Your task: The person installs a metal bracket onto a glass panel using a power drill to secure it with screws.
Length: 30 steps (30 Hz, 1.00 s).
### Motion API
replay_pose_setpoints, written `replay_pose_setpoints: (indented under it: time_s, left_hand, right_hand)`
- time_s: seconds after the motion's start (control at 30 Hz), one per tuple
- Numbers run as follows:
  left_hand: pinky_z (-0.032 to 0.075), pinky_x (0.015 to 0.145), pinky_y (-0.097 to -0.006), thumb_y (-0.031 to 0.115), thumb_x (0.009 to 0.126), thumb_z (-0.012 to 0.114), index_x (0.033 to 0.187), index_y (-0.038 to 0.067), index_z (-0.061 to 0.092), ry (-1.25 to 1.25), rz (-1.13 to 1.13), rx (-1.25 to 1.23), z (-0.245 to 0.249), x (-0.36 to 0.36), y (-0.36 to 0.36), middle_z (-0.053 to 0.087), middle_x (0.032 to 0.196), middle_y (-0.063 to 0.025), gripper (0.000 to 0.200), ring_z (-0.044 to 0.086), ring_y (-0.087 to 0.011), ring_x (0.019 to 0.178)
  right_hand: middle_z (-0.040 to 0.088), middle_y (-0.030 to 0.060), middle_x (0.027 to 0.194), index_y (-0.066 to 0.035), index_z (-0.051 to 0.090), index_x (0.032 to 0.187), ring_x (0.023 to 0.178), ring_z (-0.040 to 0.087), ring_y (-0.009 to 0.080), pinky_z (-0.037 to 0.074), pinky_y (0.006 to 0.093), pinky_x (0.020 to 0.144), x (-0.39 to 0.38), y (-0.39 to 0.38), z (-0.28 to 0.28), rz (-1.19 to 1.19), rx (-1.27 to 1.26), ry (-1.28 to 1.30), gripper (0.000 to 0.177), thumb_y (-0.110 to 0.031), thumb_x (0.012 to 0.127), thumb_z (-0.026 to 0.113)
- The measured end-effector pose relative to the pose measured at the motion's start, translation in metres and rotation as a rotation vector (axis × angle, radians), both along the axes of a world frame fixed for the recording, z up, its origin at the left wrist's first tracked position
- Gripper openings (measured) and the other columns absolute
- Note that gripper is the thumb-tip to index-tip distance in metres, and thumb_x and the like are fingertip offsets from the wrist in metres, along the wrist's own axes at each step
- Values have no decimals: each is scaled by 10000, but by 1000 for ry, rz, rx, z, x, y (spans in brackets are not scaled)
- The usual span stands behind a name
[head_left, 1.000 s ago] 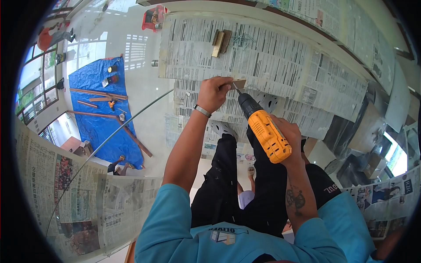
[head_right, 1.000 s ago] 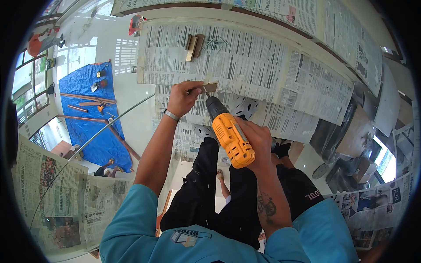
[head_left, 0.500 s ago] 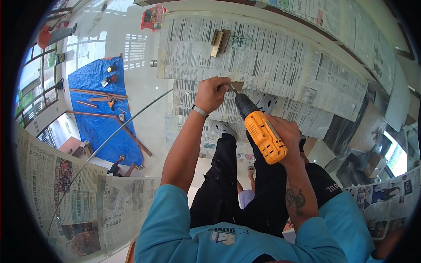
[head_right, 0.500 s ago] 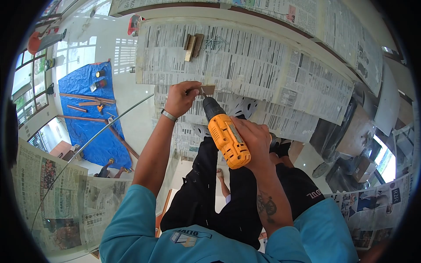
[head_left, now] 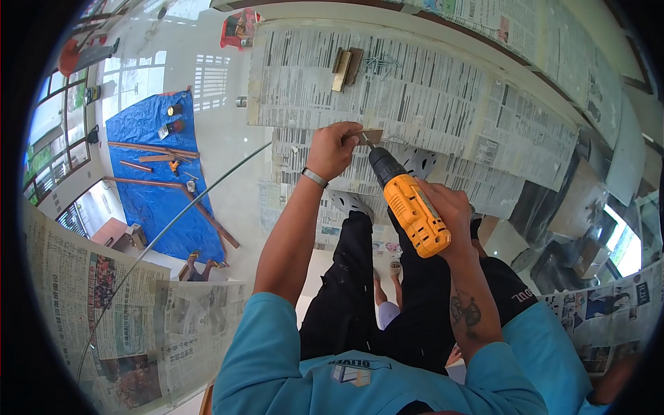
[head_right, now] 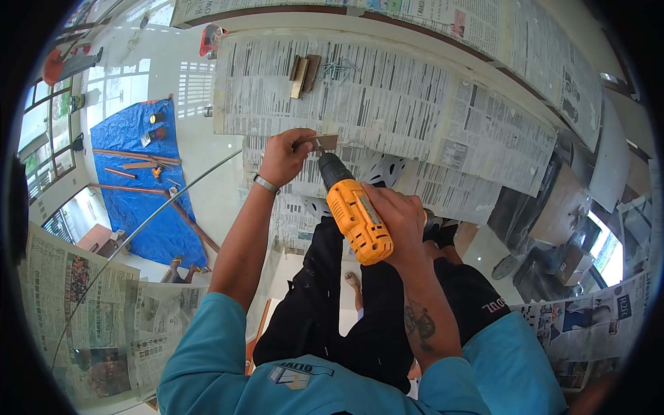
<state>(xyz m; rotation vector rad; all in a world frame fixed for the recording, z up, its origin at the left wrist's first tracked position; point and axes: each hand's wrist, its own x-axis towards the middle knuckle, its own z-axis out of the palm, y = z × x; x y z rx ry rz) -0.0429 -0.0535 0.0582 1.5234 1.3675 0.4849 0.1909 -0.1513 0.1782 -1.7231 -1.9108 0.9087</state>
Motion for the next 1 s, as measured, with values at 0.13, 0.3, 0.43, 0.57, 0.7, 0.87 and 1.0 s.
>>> replay_pose_setpoints:
  time_s: [0.13, 0.3, 0.43, 0.57, 0.7, 0.87, 1.0]
  left_hand:
    - [540, 674, -314, 16, 852, 647, 1084, 5, 684, 11, 0, -36, 1, -1, -1, 729, 885, -148, 235, 703, -212, 718]
    - [538, 668, -316, 17, 852, 647, 1084, 11, 685, 3, -5, 26, 0, -1, -1, 725, 873, -144, 235, 690, -214, 688]
    - [534, 661, -318, 14, 853, 642, 1085, 9, 684, -1, -1, -43, 1, -2, 0, 721, 860, -141, 235, 678, -210, 670]
    - [531, 654, -318, 10, 854, 636, 1086, 5, 682, -13, 12, -31, 4, -2, 0, 720, 855, -139, 236, 673, -204, 662]
    - [531, 653, -319, 9, 855, 633, 1086, 5, 682, -8, 10, -23, 5, -4, 2, 721, 861, -139, 236, 676, -203, 672]
    - [534, 680, -319, 8, 855, 632, 1092, 11, 683, 11, 6, 32, 11, -4, 3, 719, 867, -139, 243, 686, -223, 719]
    - [535, 696, -321, 4, 852, 637, 1089, 16, 684, 6, 56, 43, 30, -1, 5, 716, 887, -142, 242, 689, -239, 747]
  right_hand:
    - [716, 76, 961, -29, 665, 1203, 783, 661, 197, 365, 332, 718, -2, 1, 1, -1, -16, -16, 575, -252, 689, 797]
    - [713, 71, 947, -35, 666, 1204, 767, 653, 197, 361, 334, 714, -3, 1, -1, -3, -24, -7, 570, -245, 690, 797]
    - [712, 72, 952, -35, 666, 1205, 773, 653, 197, 360, 332, 719, -3, 2, -1, 2, -18, -14, 564, -237, 694, 794]
    - [715, 73, 965, -36, 667, 1205, 781, 655, 196, 359, 331, 723, -4, 3, -1, 6, -3, -19, 560, -237, 698, 792]
    - [717, 77, 971, -37, 666, 1208, 788, 659, 199, 359, 334, 722, -5, 4, -2, 7, 18, -8, 562, -240, 699, 789]
    - [721, 88, 1005, -37, 669, 1201, 807, 667, 200, 363, 339, 723, -5, 5, 0, 18, 57, -31, 557, -249, 699, 786]
    - [724, 99, 1039, -19, 667, 1192, 841, 679, 198, 381, 330, 742, -5, 3, 6, 13, 101, -27, 519, -219, 725, 769]
